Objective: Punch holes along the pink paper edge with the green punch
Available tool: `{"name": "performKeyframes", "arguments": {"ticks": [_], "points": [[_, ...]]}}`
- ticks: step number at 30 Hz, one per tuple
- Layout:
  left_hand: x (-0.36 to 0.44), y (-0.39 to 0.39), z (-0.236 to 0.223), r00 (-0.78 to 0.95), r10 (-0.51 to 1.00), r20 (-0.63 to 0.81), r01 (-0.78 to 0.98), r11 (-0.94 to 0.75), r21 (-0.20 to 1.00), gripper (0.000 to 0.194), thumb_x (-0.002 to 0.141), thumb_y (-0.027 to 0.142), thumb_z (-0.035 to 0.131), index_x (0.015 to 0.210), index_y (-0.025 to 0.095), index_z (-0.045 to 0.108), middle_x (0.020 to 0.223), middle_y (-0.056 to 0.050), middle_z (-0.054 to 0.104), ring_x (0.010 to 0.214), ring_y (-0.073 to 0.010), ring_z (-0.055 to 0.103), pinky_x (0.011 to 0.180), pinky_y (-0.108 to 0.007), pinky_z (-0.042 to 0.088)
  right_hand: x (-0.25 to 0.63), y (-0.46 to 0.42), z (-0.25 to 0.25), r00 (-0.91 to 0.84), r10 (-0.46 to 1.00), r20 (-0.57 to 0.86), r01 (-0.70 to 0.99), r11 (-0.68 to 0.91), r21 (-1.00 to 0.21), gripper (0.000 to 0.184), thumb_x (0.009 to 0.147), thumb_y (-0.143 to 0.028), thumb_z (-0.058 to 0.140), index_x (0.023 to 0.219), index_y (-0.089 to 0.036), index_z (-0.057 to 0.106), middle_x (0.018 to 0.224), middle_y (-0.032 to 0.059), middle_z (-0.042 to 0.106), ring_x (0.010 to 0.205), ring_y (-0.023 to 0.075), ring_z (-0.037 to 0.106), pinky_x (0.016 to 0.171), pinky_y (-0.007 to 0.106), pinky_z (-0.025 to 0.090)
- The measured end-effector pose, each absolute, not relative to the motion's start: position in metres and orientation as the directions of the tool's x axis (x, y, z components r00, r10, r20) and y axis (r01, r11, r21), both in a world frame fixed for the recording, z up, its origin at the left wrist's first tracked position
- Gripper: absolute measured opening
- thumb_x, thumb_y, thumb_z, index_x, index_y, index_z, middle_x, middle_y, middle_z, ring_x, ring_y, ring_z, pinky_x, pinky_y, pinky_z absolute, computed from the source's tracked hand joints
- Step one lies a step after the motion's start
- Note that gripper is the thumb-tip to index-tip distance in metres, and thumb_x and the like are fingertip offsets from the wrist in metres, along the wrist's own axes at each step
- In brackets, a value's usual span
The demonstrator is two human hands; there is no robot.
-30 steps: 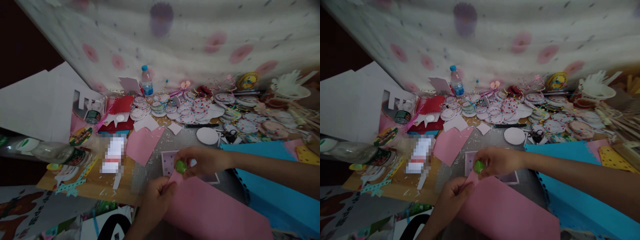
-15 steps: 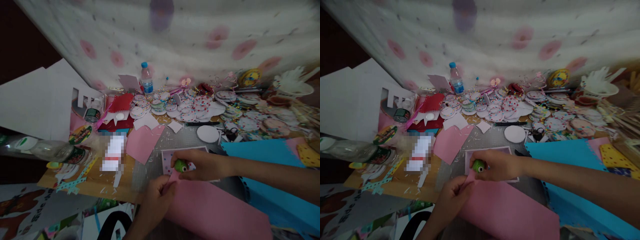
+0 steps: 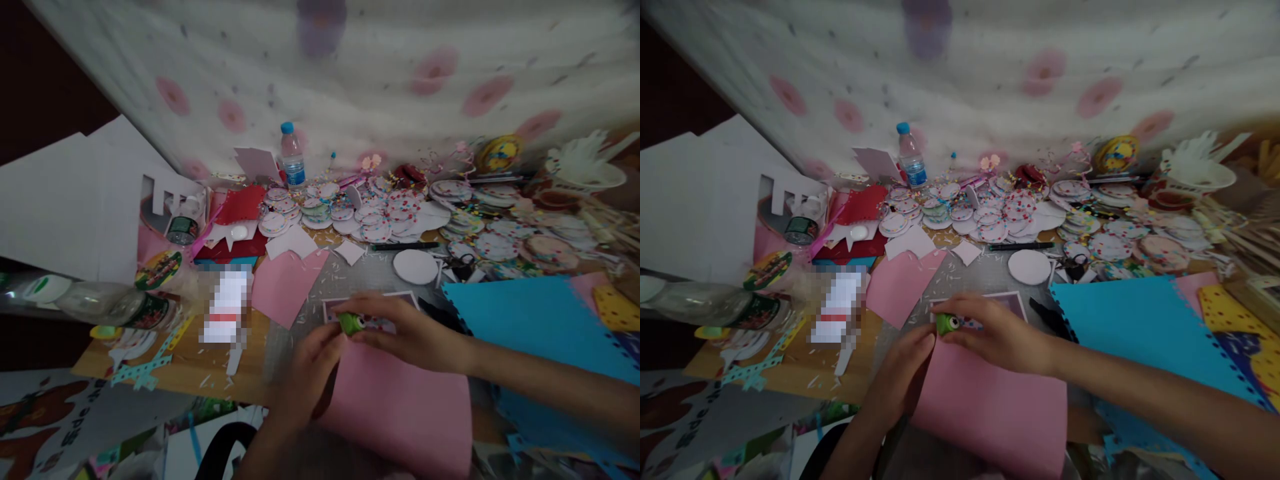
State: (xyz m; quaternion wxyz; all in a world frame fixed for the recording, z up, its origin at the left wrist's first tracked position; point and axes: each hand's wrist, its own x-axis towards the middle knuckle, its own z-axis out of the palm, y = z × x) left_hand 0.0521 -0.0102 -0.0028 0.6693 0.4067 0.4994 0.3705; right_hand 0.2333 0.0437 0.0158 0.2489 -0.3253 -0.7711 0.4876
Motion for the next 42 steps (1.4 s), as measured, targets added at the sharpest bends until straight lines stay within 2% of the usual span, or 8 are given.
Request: {"name": "performKeyframes", "arguments": {"ticks": [3,7,13,20,29,32,36,42], "points": [[0.056,-0.004,-0.006,0.214,0.896,-0.389,-0.254,0.435,0.864,0.030,0.082,0.037,0.063,0.103,0.017,0.066,0.100,-0.006,0.070,0.097,-0.0217,0.063,0.081,-0.029,0.046,0.233,0.032,0.013,-0.602,0.793,0.093,0.232,0.286,-0.930,0.032,0.091,-0.025,0.055,0.123,-0.024,0.053,0.122,0.0062,0.059,0.114,0.0171,0.054,0.098,0.034,0.043],[0.063,-0.004,-0.009,0.290,0.872,-0.394,-0.430,0.486,0.761,0.023,0.078,0.032,0.069,0.096,0.017,0.068,0.091,-0.004,0.071,0.086,-0.0173,0.065,0.076,-0.025,0.046,0.232,0.015,0.005,-0.439,0.881,0.174,0.222,0.295,-0.930,0.036,0.089,-0.024,0.059,0.123,-0.030,0.050,0.124,0.0036,0.057,0.117,0.0174,0.052,0.100,0.035,0.041],[0.065,-0.004,-0.005,0.303,0.853,-0.426,-0.492,0.523,0.696,0.023,0.073,0.029,0.075,0.090,0.015,0.069,0.086,-0.005,0.071,0.082,-0.0172,0.066,0.073,-0.024,0.046,0.230,0.004,-0.003,-0.240,0.921,0.306,0.260,0.365,-0.894,0.020,0.087,-0.019,0.061,0.105,-0.027,0.061,0.106,0.0039,0.062,0.102,0.0182,0.058,0.087,0.031,0.047],[0.066,-0.004,-0.009,0.311,0.857,-0.410,-0.544,0.515,0.663,0.019,0.075,0.027,0.073,0.089,0.016,0.069,0.086,-0.004,0.070,0.079,-0.0155,0.065,0.075,-0.025,0.046,0.233,0.003,-0.001,-0.266,0.891,0.367,0.264,0.434,-0.861,0.024,0.087,-0.011,0.059,0.106,-0.025,0.062,0.103,0.0020,0.066,0.098,0.0149,0.062,0.086,0.026,0.049],[0.064,-0.004,-0.012,0.249,0.879,-0.407,-0.501,0.476,0.722,0.019,0.074,0.028,0.075,0.087,0.015,0.069,0.085,-0.004,0.070,0.078,-0.0136,0.063,0.071,-0.022,0.046,0.229,0.004,-0.005,-0.254,0.869,0.424,0.321,0.489,-0.811,0.025,0.086,-0.006,0.058,0.105,-0.023,0.060,0.097,0.0014,0.064,0.091,0.0121,0.061,0.081,0.022,0.049],[0.064,-0.002,-0.011,0.249,0.874,-0.418,-0.495,0.486,0.720,0.019,0.074,0.029,0.075,0.088,0.016,0.070,0.084,-0.004,0.070,0.078,-0.0134,0.064,0.073,-0.022,0.046,0.232,0.006,-0.001,-0.279,0.878,0.390,0.312,0.467,-0.828,0.027,0.087,-0.010,0.058,0.109,-0.025,0.058,0.101,0.0009,0.063,0.095,0.0117,0.059,0.083,0.022,0.048],[0.064,0.001,-0.012,0.284,0.865,-0.413,-0.448,0.501,0.741,0.020,0.075,0.030,0.074,0.089,0.017,0.070,0.083,-0.003,0.071,0.079,-0.0151,0.066,0.073,-0.023,0.048,0.237,0.011,0.003,-0.407,0.886,0.224,0.322,0.369,-0.872,0.037,0.089,-0.019,0.059,0.124,-0.027,0.051,0.119,0.0032,0.059,0.111,0.0144,0.054,0.093,0.026,0.045],[0.065,-0.004,-0.017,0.282,0.876,-0.392,-0.377,0.476,0.794,0.042,0.071,0.026,0.077,0.111,0.021,0.063,0.099,-0.005,0.070,0.093,-0.0178,0.063,0.081,-0.027,0.047,0.237,0.021,-0.004,-0.372,0.907,0.198,0.300,0.319,-0.899,0.023,0.091,-0.020,0.056,0.112,-0.028,0.057,0.113,0.0014,0.063,0.106,0.0147,0.058,0.090,0.028,0.046]]}}
